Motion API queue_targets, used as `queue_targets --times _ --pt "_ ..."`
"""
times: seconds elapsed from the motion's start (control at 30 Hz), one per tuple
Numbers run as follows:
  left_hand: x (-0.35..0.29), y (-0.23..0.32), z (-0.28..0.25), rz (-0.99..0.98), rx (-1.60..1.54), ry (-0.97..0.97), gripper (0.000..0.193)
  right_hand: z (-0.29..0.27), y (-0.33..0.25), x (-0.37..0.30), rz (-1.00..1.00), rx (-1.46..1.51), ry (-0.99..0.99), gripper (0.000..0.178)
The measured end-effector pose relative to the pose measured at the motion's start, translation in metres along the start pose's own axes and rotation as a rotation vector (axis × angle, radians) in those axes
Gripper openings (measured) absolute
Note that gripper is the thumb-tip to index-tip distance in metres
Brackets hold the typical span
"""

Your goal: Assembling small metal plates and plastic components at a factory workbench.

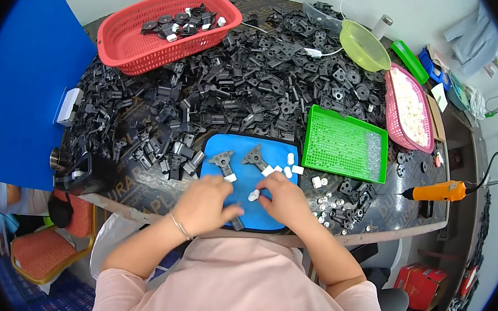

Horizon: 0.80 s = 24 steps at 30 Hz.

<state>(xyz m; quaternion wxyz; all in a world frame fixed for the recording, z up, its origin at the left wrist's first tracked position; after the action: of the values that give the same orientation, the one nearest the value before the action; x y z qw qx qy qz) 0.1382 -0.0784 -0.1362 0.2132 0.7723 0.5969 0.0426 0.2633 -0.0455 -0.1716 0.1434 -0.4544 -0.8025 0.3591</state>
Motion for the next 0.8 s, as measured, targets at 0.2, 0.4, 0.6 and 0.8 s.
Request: queue_targets --times 0.2,0.4,0.6,0.8 --pt "-0.019 0.004 0.02 0.055 -0.105 0.124 0.038 0.001 -0.011 0.006 -0.027 0.053 -0.068 0.027" --pt "0.0 -0.008 -0.007 -0.061 -0.469 0.249 0.04 0.006 -0.002 0.005 -0.013 0.163 -0.056 0.018" --pt "0.02 0.011 0.02 0.036 -0.332 0.088 0.037 0.011 0.002 0.007 -0.024 0.087 -0.072 0.02" --pt "0.025 0.016 0.026 0.061 -0.18 0.018 0.033 0.01 0.006 0.009 -0.066 0.128 -0.043 0.027"
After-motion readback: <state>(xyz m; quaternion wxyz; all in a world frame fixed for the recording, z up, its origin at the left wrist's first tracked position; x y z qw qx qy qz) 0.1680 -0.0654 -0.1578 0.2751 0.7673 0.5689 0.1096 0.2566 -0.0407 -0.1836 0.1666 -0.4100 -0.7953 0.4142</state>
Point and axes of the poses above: each hand's wrist, its own x-axis towards the middle knuckle, its own z-axis out of the palm, y = z × x, the point moved 10 cm from there along x, towards the middle knuckle, and after that the axes turned 7 degrees about x, right-handed, at the moved point
